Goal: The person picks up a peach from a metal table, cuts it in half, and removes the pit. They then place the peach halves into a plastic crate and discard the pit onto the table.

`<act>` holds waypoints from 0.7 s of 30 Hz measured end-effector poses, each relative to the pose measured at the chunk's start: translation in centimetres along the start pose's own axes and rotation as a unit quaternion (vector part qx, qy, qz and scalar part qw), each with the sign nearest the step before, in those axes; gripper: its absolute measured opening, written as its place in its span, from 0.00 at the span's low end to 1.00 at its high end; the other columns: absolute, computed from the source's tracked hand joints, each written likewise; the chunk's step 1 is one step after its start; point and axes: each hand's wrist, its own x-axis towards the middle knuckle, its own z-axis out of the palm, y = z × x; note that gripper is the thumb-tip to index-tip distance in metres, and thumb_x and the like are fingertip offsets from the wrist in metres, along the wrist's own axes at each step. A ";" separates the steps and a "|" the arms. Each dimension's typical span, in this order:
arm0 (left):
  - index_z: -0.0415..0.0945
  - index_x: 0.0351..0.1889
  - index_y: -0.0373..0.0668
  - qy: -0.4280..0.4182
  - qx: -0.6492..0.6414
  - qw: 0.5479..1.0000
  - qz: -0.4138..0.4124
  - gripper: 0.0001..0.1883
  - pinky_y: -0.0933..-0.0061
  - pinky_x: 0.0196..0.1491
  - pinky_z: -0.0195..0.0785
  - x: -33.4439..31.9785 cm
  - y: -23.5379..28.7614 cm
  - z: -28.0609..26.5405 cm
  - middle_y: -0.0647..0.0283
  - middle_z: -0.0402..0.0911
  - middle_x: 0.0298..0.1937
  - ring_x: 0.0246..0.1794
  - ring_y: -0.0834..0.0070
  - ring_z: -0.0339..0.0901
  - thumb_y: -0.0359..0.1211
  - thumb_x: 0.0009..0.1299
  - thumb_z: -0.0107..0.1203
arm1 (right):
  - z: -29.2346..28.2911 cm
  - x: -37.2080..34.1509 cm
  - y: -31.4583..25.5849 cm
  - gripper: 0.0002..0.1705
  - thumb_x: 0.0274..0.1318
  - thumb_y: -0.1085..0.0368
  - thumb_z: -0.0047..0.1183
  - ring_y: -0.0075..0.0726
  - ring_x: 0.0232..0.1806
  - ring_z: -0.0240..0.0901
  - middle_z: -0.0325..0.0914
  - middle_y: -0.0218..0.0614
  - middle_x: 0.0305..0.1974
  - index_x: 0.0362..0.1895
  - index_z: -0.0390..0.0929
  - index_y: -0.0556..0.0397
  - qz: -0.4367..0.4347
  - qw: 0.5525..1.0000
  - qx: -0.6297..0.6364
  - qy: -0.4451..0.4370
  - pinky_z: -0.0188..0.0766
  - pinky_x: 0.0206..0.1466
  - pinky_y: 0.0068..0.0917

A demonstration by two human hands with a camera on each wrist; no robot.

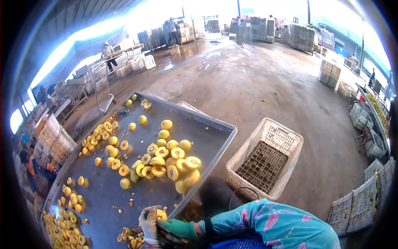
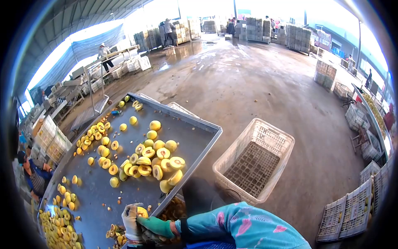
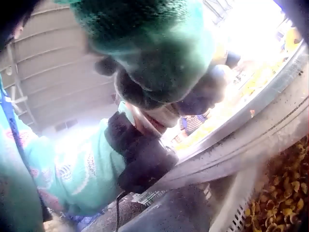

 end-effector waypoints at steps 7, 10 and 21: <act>0.74 0.40 0.33 -0.098 -0.046 0.993 0.043 0.24 0.74 0.30 0.72 -1.7 0.3 -0.9 0.58 0.78 0.25 0.24 0.72 0.77 0.49 0.74 0.44 | -0.3 0.2 0.8 0.22 0.64 0.40 0.43 0.18 0.09 0.56 0.60 0.21 0.14 0.27 0.66 0.42 0.120 0.922 0.299 -0.215 0.52 0.09 0.15; 0.75 0.39 0.37 0.096 -0.102 0.990 0.012 0.23 0.70 0.31 0.72 -4.8 -4.8 -4.6 0.61 0.78 0.30 0.25 0.71 0.76 0.50 0.75 0.42 | 0.9 0.3 1.8 0.20 0.64 0.41 0.45 0.17 0.09 0.54 0.60 0.21 0.13 0.29 0.66 0.41 0.196 0.876 0.321 -0.301 0.50 0.09 0.16; 0.80 0.38 0.37 0.156 0.499 0.840 0.142 0.12 0.66 0.42 0.70 -3.6 6.4 -4.6 0.52 0.82 0.36 0.38 0.61 0.80 0.34 0.61 0.62 | -3.8 0.6 7.4 0.20 0.65 0.42 0.42 0.22 0.16 0.56 0.60 0.25 0.20 0.34 0.68 0.42 0.298 0.933 0.202 0.001 0.56 0.18 0.22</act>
